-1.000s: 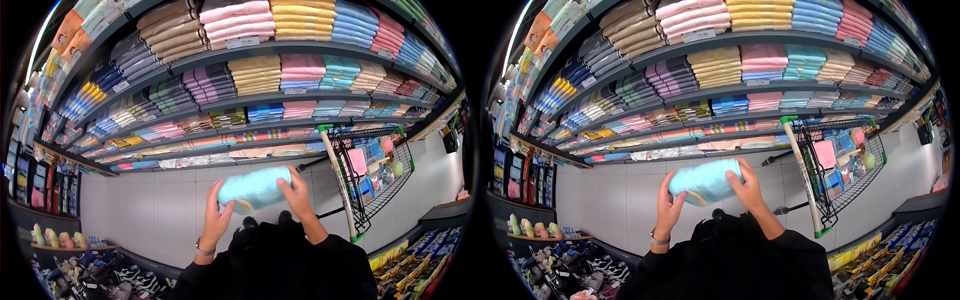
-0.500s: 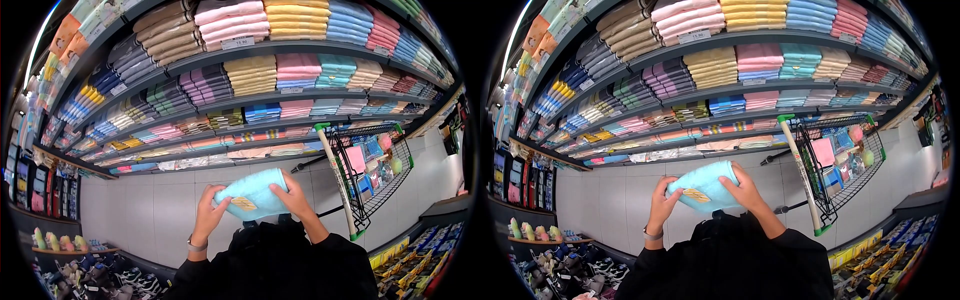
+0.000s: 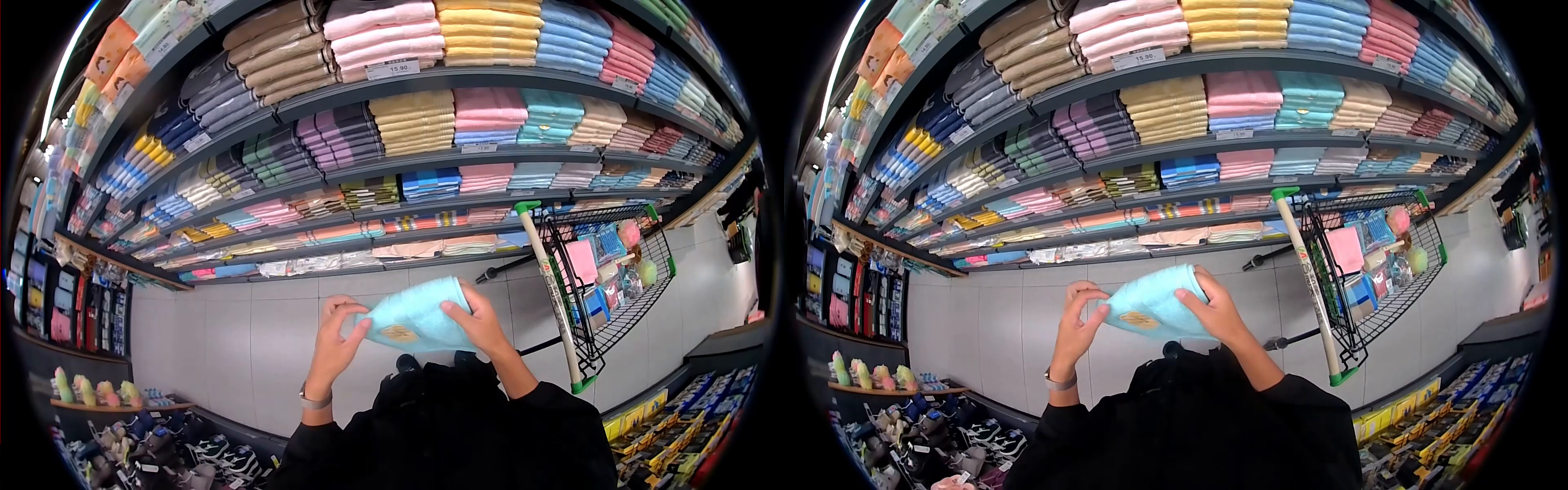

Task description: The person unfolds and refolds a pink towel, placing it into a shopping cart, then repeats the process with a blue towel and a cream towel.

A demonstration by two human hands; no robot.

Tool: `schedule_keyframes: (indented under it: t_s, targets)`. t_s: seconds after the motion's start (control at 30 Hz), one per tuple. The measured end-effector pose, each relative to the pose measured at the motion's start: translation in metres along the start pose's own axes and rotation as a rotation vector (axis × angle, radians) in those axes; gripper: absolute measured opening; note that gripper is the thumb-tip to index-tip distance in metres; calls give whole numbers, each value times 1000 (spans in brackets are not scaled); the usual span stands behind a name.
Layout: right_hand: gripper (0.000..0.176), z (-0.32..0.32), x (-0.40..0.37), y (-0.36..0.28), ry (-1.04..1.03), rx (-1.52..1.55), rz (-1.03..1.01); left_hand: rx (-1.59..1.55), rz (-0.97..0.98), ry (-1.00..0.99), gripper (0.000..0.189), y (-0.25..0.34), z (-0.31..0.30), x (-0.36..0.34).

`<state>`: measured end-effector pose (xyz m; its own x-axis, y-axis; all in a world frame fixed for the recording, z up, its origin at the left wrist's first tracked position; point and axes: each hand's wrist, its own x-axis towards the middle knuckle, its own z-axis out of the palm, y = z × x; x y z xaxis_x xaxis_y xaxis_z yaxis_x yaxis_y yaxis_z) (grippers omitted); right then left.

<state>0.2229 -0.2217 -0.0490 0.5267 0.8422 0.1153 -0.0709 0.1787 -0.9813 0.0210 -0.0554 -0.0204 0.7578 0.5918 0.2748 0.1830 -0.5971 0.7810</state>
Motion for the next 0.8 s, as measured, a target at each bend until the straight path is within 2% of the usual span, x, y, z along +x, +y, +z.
schedule_keyframes:
  t_s: [0.07,0.17,0.37,0.53,0.8]
  targets:
    - [21,0,-1,0,-15,-1,-4,62,56,35,33,7,-4,4]
    - [21,3,-2,-7,-51,-4,11,140,129,-115,40,38,-3,12]
    - [20,15,-7,-18,-126,-16,-15,249,229,-253,56,65,19,26]
    - [21,20,-11,-18,-141,-129,-85,81,188,-327,54,56,34,29]
    - [23,5,-5,-31,-425,-280,69,-155,-52,-483,44,36,27,25]
